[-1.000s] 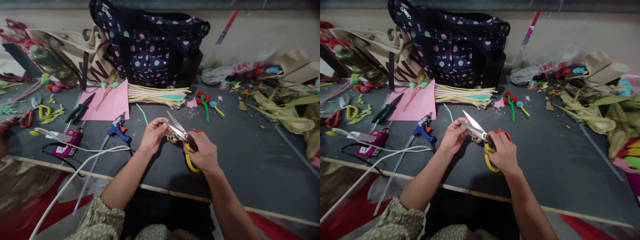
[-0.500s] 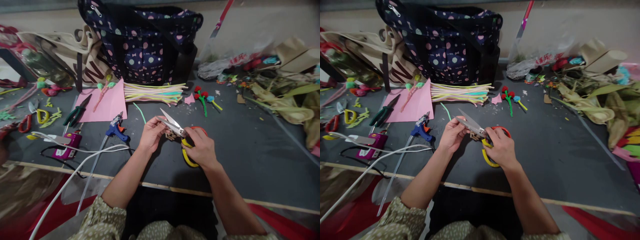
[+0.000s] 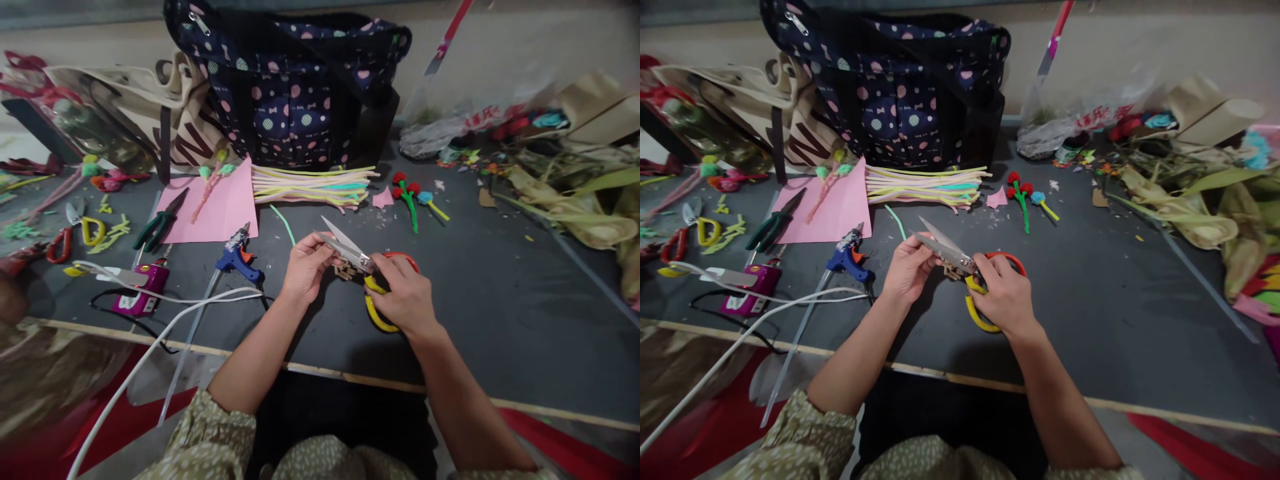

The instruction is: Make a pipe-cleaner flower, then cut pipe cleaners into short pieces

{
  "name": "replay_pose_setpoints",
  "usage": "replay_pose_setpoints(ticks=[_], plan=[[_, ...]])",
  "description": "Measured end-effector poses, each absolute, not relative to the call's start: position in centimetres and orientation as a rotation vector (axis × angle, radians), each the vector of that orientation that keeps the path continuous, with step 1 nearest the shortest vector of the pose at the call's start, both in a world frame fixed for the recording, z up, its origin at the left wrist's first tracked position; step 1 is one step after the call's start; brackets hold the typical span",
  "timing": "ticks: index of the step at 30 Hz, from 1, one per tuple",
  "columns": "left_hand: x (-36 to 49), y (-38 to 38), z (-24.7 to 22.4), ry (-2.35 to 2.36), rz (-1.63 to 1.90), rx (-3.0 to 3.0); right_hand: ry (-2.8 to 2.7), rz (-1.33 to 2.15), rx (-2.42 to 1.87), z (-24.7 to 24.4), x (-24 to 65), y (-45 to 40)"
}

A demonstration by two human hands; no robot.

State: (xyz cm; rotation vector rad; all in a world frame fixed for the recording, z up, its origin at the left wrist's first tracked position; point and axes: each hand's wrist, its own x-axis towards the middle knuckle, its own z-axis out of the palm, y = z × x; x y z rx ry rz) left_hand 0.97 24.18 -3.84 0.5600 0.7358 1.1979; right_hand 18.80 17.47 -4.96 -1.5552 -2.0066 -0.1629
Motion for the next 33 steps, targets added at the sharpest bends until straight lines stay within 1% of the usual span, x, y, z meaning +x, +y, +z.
replay_pose_setpoints(ticks=[25,33], plan=[[0.78,24.37,-3.73,0.809,1.203,0.564,-2.054,-0.280,-1.557,-5.04,18.57,17.72],[0.53,24.55,-3.94,0.809,1.213,0.577,-2.067,-0.259,-1.559,-5.16,18.52,17.89]])
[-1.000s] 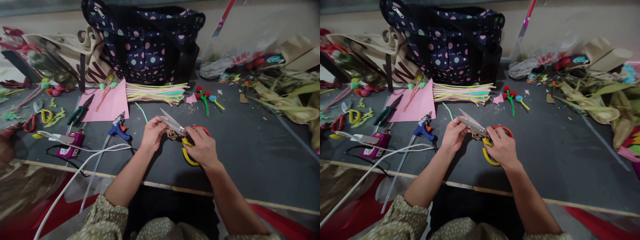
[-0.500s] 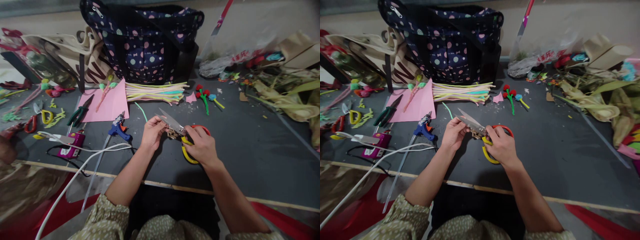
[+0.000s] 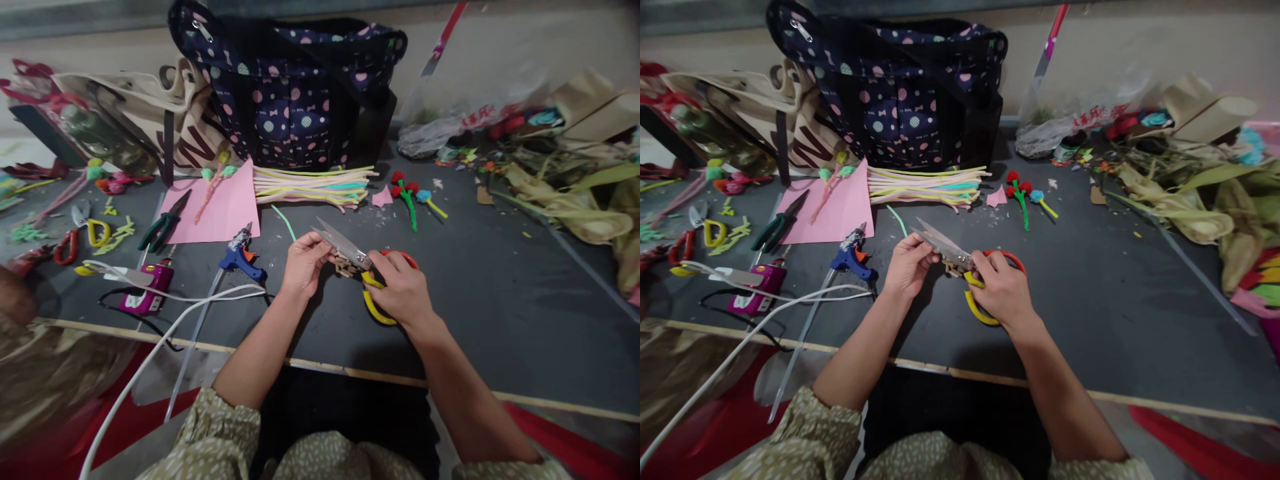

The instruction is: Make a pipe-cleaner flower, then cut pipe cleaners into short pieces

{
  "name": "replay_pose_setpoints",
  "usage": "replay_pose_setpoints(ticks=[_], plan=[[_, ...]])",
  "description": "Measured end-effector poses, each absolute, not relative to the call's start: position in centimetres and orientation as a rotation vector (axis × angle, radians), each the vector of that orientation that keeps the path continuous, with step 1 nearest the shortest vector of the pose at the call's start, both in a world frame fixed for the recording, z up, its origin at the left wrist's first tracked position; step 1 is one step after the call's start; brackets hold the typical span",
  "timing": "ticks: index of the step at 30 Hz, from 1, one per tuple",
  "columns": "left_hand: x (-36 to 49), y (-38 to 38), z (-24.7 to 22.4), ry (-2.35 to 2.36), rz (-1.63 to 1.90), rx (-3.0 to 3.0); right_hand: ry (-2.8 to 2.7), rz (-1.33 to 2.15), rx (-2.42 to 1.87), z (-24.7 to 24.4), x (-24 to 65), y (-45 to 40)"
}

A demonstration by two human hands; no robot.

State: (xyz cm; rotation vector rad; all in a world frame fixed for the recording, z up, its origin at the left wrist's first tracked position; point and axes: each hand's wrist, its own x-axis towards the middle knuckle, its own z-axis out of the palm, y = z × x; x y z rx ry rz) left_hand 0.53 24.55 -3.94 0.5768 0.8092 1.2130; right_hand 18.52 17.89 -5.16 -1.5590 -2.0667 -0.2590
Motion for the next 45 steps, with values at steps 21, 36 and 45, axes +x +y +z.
replay_pose_setpoints(ticks=[21,36,45], plan=[[0.0,25.3,-3.8,0.842,1.247,0.438,-2.083,-0.035,-1.640,-1.9,19.3,20.6],[0.1,25.2,-3.9,0.808,1.296,0.469,-2.108,-0.195,-1.564,-3.8,18.0,20.3],[0.1,25.1,-3.7,0.799,1.287,0.510,-2.090,-0.176,-1.565,-4.1,18.0,20.2]])
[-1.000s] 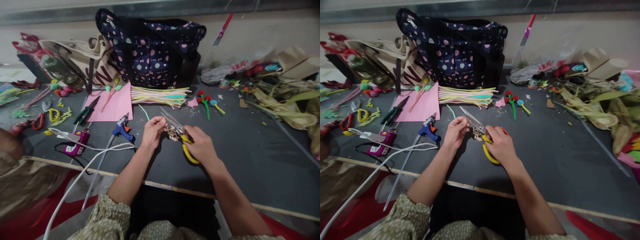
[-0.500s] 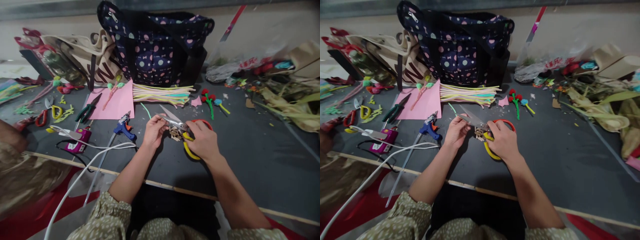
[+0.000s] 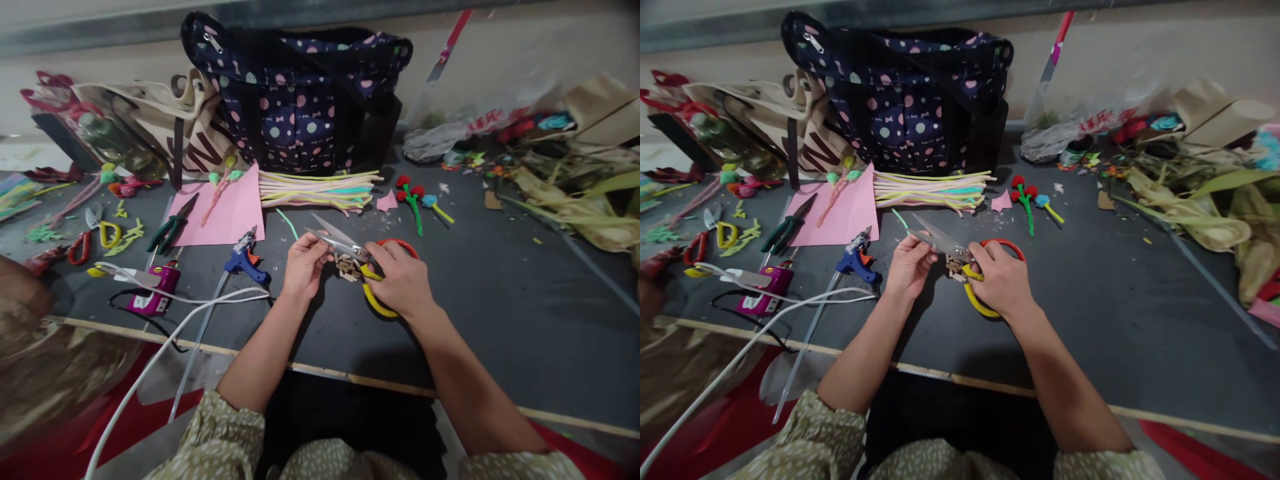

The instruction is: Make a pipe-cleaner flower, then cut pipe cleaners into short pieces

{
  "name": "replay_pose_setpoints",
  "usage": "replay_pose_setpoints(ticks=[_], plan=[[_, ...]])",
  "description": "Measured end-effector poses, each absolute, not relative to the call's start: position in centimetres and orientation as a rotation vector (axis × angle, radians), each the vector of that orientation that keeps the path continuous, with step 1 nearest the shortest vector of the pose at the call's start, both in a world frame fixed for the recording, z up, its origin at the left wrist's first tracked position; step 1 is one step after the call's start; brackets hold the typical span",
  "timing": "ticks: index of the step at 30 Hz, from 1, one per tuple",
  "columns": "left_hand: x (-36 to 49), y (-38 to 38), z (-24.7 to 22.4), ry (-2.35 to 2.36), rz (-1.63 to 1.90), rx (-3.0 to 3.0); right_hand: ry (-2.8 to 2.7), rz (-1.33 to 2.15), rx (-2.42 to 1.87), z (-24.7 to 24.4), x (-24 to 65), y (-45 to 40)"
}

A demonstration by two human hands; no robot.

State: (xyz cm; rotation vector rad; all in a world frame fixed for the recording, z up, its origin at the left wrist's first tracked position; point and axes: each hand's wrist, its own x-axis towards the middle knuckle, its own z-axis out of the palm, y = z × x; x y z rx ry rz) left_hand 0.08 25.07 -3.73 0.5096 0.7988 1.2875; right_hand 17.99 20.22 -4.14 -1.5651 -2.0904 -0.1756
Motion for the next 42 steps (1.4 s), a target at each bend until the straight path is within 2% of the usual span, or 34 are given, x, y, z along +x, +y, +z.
replay_pose_setpoints(ticks=[42], plan=[[-0.30,25.19,-4.11,0.842,1.281,0.511,-2.162,-0.226,-1.553,-4.59,18.00,20.30]])
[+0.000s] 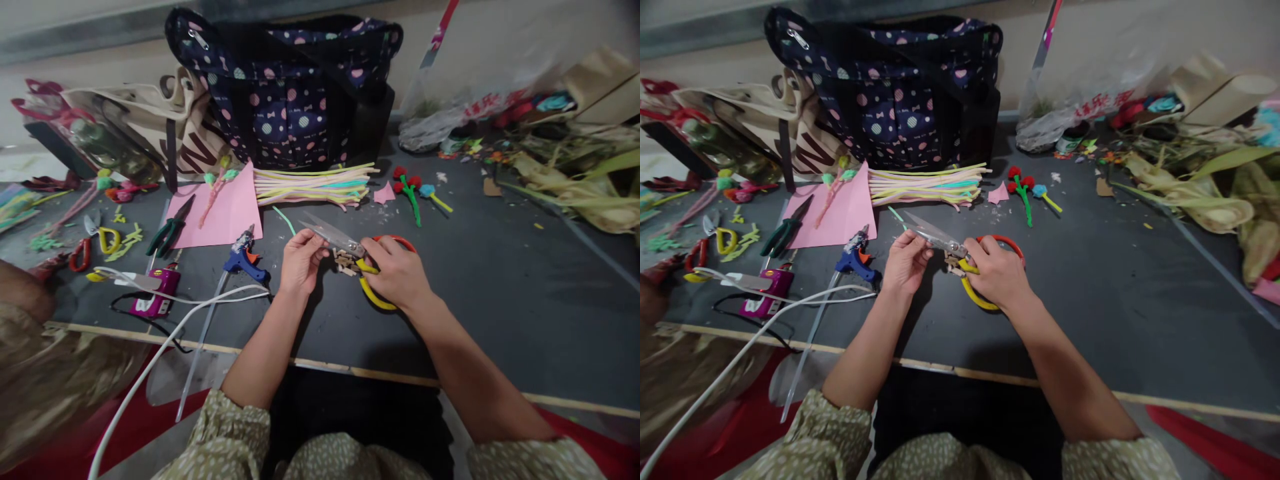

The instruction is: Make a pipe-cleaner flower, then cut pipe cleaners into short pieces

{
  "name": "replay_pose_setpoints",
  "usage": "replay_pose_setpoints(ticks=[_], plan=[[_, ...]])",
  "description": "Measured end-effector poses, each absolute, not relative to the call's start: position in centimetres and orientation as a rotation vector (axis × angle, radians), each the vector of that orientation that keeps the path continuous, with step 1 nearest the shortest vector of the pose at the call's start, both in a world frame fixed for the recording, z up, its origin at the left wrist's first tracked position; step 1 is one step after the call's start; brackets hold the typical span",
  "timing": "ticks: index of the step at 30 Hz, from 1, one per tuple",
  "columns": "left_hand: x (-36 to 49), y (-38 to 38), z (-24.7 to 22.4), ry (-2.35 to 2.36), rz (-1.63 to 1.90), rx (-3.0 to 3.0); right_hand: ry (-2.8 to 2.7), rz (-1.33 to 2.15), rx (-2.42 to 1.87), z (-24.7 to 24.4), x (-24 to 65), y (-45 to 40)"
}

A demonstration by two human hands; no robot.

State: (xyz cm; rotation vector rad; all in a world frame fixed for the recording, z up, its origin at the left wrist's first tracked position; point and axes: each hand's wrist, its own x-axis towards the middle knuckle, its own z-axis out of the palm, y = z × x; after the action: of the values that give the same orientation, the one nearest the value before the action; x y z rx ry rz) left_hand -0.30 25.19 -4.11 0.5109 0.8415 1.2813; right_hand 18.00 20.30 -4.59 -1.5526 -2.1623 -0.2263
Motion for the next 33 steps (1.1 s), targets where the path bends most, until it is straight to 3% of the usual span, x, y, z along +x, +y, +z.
replay_pose_setpoints(ticks=[6,12,33], plan=[[-0.3,25.3,-4.4,0.822,1.296,0.488,-2.164,-0.111,-1.581,-4.7,18.0,20.3],[-0.1,25.3,-4.1,0.836,1.269,0.455,-1.992,0.236,-1.616,-4.2,17.8,21.1],[-0.4,25.2,-3.4,0.719,1.281,0.362,-2.021,-0.102,-1.597,-4.7,17.6,20.4]])
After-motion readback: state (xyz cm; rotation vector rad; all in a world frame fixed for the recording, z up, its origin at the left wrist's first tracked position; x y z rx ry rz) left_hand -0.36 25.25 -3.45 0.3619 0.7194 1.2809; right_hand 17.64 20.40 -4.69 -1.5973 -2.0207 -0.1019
